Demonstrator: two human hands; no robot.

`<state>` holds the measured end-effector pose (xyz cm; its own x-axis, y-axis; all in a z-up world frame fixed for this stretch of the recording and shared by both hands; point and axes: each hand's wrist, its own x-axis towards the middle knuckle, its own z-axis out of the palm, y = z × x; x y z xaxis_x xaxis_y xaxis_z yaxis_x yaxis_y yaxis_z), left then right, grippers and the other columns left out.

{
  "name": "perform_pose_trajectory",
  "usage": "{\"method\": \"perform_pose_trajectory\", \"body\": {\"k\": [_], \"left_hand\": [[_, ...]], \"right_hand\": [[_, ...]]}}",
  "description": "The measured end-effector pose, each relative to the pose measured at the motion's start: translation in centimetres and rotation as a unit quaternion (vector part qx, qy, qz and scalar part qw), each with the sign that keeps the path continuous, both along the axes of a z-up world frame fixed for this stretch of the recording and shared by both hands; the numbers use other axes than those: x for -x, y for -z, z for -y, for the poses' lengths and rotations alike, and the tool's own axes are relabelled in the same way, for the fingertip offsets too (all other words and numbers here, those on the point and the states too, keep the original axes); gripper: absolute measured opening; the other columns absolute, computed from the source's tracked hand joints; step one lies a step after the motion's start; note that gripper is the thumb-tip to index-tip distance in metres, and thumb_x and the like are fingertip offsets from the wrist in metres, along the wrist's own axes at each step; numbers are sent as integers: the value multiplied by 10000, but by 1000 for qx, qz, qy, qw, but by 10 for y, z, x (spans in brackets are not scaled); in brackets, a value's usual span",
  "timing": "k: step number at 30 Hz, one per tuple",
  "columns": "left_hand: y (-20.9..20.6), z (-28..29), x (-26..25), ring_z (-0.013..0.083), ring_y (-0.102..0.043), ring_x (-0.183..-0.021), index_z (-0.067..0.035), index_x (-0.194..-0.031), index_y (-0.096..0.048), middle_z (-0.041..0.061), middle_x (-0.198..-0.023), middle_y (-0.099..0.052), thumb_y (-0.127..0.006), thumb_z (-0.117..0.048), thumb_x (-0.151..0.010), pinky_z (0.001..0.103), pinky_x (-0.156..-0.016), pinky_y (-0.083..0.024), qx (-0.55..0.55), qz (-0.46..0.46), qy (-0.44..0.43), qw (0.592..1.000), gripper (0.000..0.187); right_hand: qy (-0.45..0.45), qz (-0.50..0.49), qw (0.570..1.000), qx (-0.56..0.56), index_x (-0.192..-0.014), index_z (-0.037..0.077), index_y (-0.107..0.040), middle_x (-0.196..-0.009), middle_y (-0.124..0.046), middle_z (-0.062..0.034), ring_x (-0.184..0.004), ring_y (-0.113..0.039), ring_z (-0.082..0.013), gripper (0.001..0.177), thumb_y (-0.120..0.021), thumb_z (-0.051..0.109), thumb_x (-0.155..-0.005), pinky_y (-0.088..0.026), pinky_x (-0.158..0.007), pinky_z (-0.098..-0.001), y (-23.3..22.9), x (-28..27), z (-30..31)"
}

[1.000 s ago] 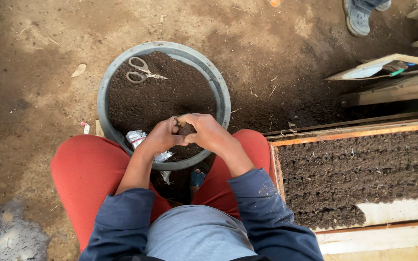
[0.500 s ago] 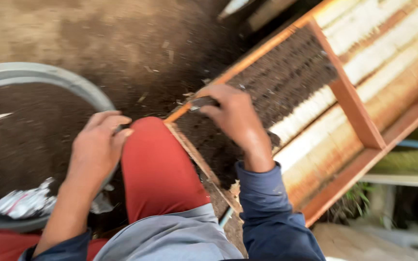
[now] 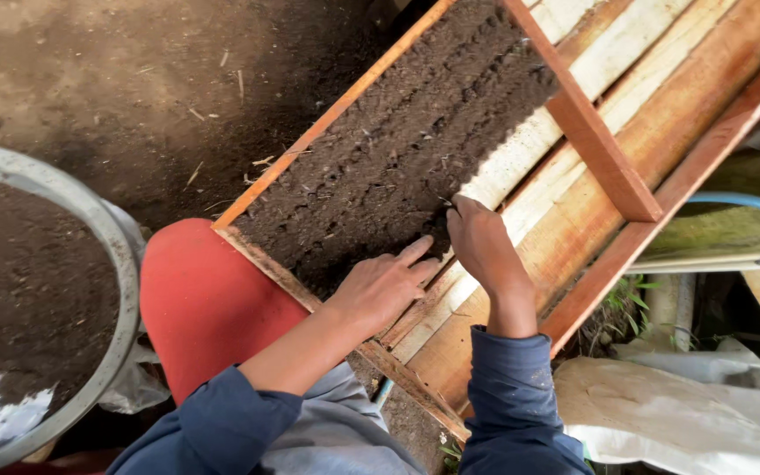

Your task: The person sits cross-legged on the ground and repeatedly takes small items from a silver packet, places them into a ball of soil, and then places the soil ball into a wooden seedling tray. The person uses their hands to form the soil and place it into the tray.

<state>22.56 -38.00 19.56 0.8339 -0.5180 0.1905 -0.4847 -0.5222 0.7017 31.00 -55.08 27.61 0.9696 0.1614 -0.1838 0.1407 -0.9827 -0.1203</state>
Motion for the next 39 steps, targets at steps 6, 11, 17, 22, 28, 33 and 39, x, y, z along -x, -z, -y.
{"method": "perform_pose_trajectory", "body": {"k": [6,11,17,22,28,33,39], "left_hand": [[-7,-45,27,459,-693,-1142,-184,-1400,-574,84,-1641,-420,-550,-310,-1097,525,-897,-628,96,-9,-32,995,329],[12,-197,91,309,-656,-1260,-116,-1220,-662,122,-1372,-665,-574,-211,-1048,422,-1035,-514,141,108,-212,961,216],[153,-365,221,295,-689,-1094,-219,-1252,-712,47,-1247,-654,-707,-245,-963,453,-919,-586,-117,-116,-574,802,290],[200,-379,271,341,-690,-1010,-110,-1212,-728,120,-1217,-528,-828,-281,-942,475,-790,-700,-171,-340,-578,722,334],[191,-390,279,354,-688,-1089,-215,-990,-817,59,-1072,-647,-830,-341,-923,529,-865,-642,1,-352,-605,714,143],[191,-397,280,403,-608,-1156,-30,-1177,-699,149,-1094,-620,-663,-306,-1087,604,-960,-577,155,-280,-604,730,292],[229,-387,250,502,-655,-1194,-118,-1319,-570,274,-1184,-703,-530,-560,-1102,643,-1025,-526,195,-267,-679,656,494]], "right_hand": [[48,-22,999,-8,-1276,29,-663,-1162,-713,-344,-1199,-621,-550,512,-421,465,-1161,-453,-1073,-645,12,-8,-14],[-115,92,987,59,-1197,2,-686,-1190,-721,-273,-1131,-660,-462,414,-450,342,-1182,-472,-941,-531,8,2,-7],[-335,223,909,-103,-1100,73,-797,-1039,-778,-121,-1017,-723,-349,160,-816,166,-972,-549,-950,-456,10,63,-192],[-478,0,859,-184,-960,158,-814,-973,-792,-105,-1053,-725,-345,142,-807,207,-827,-542,-996,-447,139,149,-373],[-464,-220,856,58,-1197,207,-681,-1269,-631,-72,-1222,-643,-346,270,-758,260,-944,-628,-909,-505,246,178,-449],[-173,-370,839,-360,-1223,155,-730,-1103,-768,-100,-881,-766,-254,419,-687,501,-989,-656,-606,-378,207,185,-449],[-207,-400,799,-398,-1052,43,-759,-819,-699,-99,-660,-662,-138,193,-800,164,-908,-578,-523,-236,282,183,-463]]}}
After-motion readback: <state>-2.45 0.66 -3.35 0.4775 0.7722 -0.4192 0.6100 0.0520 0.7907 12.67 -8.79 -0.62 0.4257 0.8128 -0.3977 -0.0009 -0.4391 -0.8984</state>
